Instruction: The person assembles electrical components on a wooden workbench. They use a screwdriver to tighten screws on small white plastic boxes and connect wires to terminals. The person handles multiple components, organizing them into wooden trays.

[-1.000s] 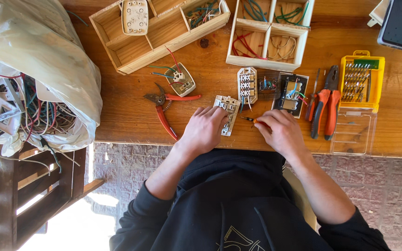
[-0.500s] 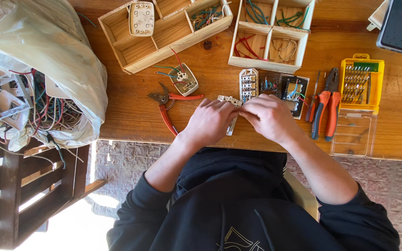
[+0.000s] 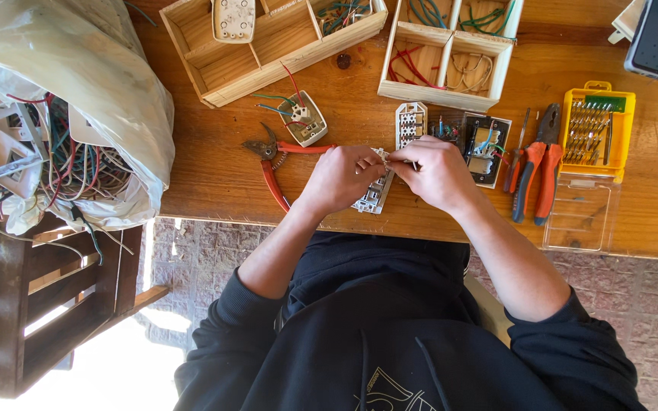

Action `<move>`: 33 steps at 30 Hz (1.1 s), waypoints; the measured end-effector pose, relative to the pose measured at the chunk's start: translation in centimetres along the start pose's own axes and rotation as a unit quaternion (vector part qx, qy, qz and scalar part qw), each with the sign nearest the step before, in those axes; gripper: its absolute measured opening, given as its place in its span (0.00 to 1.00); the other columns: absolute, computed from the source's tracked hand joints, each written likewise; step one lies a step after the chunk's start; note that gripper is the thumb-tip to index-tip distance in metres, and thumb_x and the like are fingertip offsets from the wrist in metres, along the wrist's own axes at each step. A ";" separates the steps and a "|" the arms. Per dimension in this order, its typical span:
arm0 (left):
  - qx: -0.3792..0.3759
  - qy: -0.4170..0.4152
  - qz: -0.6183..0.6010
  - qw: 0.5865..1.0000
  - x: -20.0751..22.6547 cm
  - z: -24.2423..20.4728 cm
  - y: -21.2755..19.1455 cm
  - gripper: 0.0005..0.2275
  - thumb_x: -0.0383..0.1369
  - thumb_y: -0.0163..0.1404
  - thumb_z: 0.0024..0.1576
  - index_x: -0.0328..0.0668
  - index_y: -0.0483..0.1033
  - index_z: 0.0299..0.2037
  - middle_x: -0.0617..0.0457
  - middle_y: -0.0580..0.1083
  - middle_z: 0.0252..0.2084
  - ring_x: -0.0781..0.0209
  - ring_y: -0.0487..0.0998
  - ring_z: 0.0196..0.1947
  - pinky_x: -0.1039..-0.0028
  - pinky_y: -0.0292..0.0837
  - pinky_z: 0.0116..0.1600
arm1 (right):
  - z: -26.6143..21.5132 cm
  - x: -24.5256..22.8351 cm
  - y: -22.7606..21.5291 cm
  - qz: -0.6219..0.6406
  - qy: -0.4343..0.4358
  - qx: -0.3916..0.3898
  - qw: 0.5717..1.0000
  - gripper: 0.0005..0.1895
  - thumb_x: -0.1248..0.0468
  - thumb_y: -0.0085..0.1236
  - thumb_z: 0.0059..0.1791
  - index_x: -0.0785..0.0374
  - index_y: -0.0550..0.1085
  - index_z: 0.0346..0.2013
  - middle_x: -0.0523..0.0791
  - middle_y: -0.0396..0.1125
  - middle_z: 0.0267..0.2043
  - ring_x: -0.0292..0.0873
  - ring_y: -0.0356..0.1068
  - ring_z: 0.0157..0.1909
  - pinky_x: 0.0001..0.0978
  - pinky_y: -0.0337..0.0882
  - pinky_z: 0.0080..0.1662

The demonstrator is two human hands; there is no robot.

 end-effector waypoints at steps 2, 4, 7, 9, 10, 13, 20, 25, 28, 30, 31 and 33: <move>0.000 0.010 0.012 1.000 0.0 0.2 0.2 0.07 0.37 0.54 0.56 0.48 0.83 0.40 0.53 0.82 0.33 0.47 0.85 0.38 0.55 0.77 0.46 | -0.1 0.8 0.1 0.044 0.036 -0.002 0.998 0.06 0.69 0.68 0.48 0.58 0.83 0.39 0.46 0.74 0.28 0.42 0.71 0.30 0.37 0.70 0.34; 0.000 0.021 0.025 0.999 0.1 0.3 0.6 0.07 0.37 0.55 0.56 0.47 0.82 0.39 0.52 0.82 0.33 0.46 0.84 0.38 0.55 0.77 0.46 | -0.1 1.7 0.2 0.087 0.073 -0.002 0.994 0.07 0.68 0.68 0.48 0.57 0.83 0.40 0.46 0.72 0.25 0.40 0.68 0.28 0.37 0.67 0.32; 0.004 0.006 0.023 1.000 -0.4 0.4 1.0 0.08 0.38 0.55 0.56 0.48 0.82 0.40 0.53 0.82 0.34 0.46 0.84 0.40 0.52 0.77 0.48 | 0.1 2.6 0.8 0.103 0.095 -0.034 0.990 0.07 0.72 0.65 0.50 0.60 0.84 0.42 0.50 0.77 0.33 0.43 0.73 0.31 0.36 0.72 0.38; 0.011 0.008 0.052 0.999 -0.7 0.5 0.9 0.07 0.38 0.54 0.57 0.49 0.82 0.40 0.54 0.82 0.34 0.47 0.84 0.39 0.52 0.77 0.48 | 0.2 2.9 0.9 0.126 0.094 -0.043 0.987 0.07 0.70 0.66 0.50 0.59 0.84 0.42 0.50 0.78 0.34 0.46 0.76 0.35 0.38 0.73 0.38; 0.011 0.007 0.051 0.999 -1.1 0.5 1.0 0.07 0.38 0.54 0.57 0.49 0.82 0.40 0.54 0.82 0.34 0.47 0.84 0.39 0.52 0.77 0.48 | 0.1 2.8 0.9 0.126 0.095 -0.043 0.986 0.07 0.70 0.66 0.50 0.59 0.84 0.42 0.50 0.78 0.34 0.46 0.76 0.35 0.38 0.73 0.38; 0.012 0.006 0.031 0.999 -1.8 0.9 1.3 0.07 0.39 0.54 0.57 0.50 0.82 0.40 0.55 0.83 0.34 0.47 0.84 0.41 0.53 0.77 0.49 | 0.4 1.9 0.5 0.118 0.070 -0.042 0.990 0.09 0.73 0.62 0.51 0.62 0.83 0.43 0.54 0.77 0.37 0.54 0.77 0.38 0.41 0.74 0.39; 0.007 -0.025 0.028 0.999 -2.3 1.2 1.1 0.07 0.38 0.52 0.57 0.51 0.83 0.39 0.57 0.83 0.33 0.44 0.84 0.41 0.50 0.76 0.50 | 1.3 -0.6 0.1 0.022 -0.004 -0.062 0.998 0.06 0.73 0.63 0.51 0.64 0.82 0.42 0.53 0.77 0.40 0.54 0.77 0.42 0.43 0.76 0.46; 0.008 -0.026 0.023 0.999 -2.2 1.2 1.0 0.07 0.37 0.53 0.58 0.50 0.83 0.38 0.56 0.83 0.32 0.43 0.84 0.40 0.50 0.76 0.50 | 1.2 -0.5 0.6 -0.008 -0.020 -0.073 0.997 0.05 0.72 0.64 0.51 0.64 0.82 0.41 0.52 0.77 0.40 0.53 0.77 0.43 0.42 0.76 0.47; 0.006 -0.031 0.024 0.999 -2.2 1.2 0.9 0.07 0.36 0.53 0.58 0.49 0.84 0.39 0.56 0.83 0.32 0.43 0.84 0.39 0.51 0.76 0.50 | 1.2 -0.6 0.7 -0.035 -0.024 -0.080 0.996 0.05 0.71 0.64 0.51 0.63 0.83 0.40 0.51 0.78 0.40 0.50 0.76 0.44 0.41 0.75 0.48; -0.001 -0.034 0.034 0.999 -2.2 1.1 1.1 0.08 0.36 0.52 0.57 0.49 0.84 0.39 0.57 0.83 0.31 0.41 0.83 0.40 0.51 0.76 0.51 | 1.1 -0.4 1.0 -0.056 -0.027 -0.086 0.994 0.04 0.69 0.64 0.51 0.61 0.83 0.40 0.49 0.78 0.39 0.46 0.75 0.42 0.37 0.75 0.47; 0.000 -0.035 0.034 0.999 -2.3 1.1 1.1 0.08 0.36 0.52 0.57 0.49 0.84 0.39 0.57 0.83 0.31 0.41 0.83 0.40 0.51 0.76 0.51 | 1.1 -0.3 1.1 -0.056 -0.028 -0.087 0.994 0.04 0.69 0.64 0.51 0.61 0.83 0.40 0.49 0.78 0.39 0.46 0.75 0.42 0.37 0.75 0.47; 0.002 -0.037 0.034 0.999 -2.6 1.1 1.3 0.07 0.36 0.53 0.57 0.51 0.84 0.39 0.58 0.83 0.31 0.42 0.84 0.40 0.51 0.76 0.51 | 0.9 -0.1 1.2 -0.068 -0.030 -0.087 0.993 0.04 0.69 0.64 0.51 0.60 0.83 0.40 0.48 0.78 0.39 0.45 0.75 0.42 0.35 0.74 0.47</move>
Point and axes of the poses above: each hand's wrist, its own z-axis towards the middle knuckle, its own y-axis out of the palm, x = y × z, the point moved 10 cm from there along z, towards the middle knuckle
